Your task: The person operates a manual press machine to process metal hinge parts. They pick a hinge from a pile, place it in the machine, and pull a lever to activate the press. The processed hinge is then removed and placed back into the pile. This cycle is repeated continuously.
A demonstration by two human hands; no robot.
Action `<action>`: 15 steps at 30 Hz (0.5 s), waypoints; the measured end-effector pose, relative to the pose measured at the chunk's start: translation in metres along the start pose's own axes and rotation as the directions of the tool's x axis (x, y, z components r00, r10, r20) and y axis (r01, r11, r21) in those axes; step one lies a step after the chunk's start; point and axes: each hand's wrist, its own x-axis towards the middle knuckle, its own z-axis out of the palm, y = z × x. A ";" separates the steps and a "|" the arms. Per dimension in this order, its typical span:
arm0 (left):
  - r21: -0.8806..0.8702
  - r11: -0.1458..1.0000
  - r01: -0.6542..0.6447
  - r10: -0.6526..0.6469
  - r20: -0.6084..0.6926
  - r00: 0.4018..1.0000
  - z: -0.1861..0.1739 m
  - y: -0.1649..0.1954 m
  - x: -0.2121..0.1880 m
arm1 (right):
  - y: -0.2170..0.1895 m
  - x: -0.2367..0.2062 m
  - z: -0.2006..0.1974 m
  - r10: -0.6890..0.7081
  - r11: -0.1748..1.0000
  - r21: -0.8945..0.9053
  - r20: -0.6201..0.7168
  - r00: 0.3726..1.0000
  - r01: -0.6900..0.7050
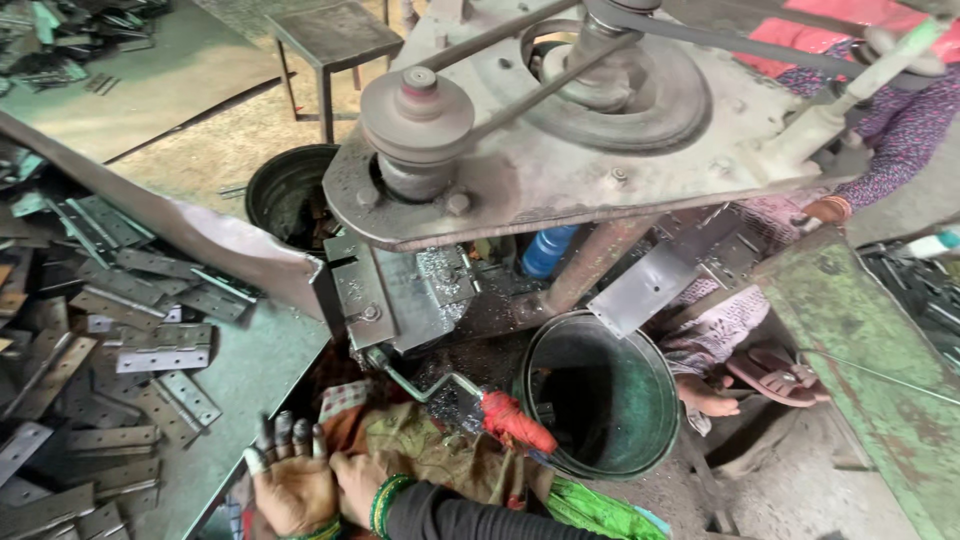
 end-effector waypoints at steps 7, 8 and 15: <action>0.154 0.988 -0.005 0.019 -0.090 0.996 -0.038 0.002 0.011 | -0.008 0.009 -0.026 0.052 0.998 -0.036 0.286 0.957 -0.044; 0.135 0.991 -0.003 0.018 -0.115 0.993 -0.036 0.002 0.012 | -0.008 0.011 -0.031 0.046 0.999 -0.025 0.298 0.953 -0.041; 0.179 0.984 0.024 -0.015 -0.056 0.998 -0.008 -0.005 0.015 | 0.000 0.012 -0.042 0.096 0.995 -0.014 0.297 0.950 -0.096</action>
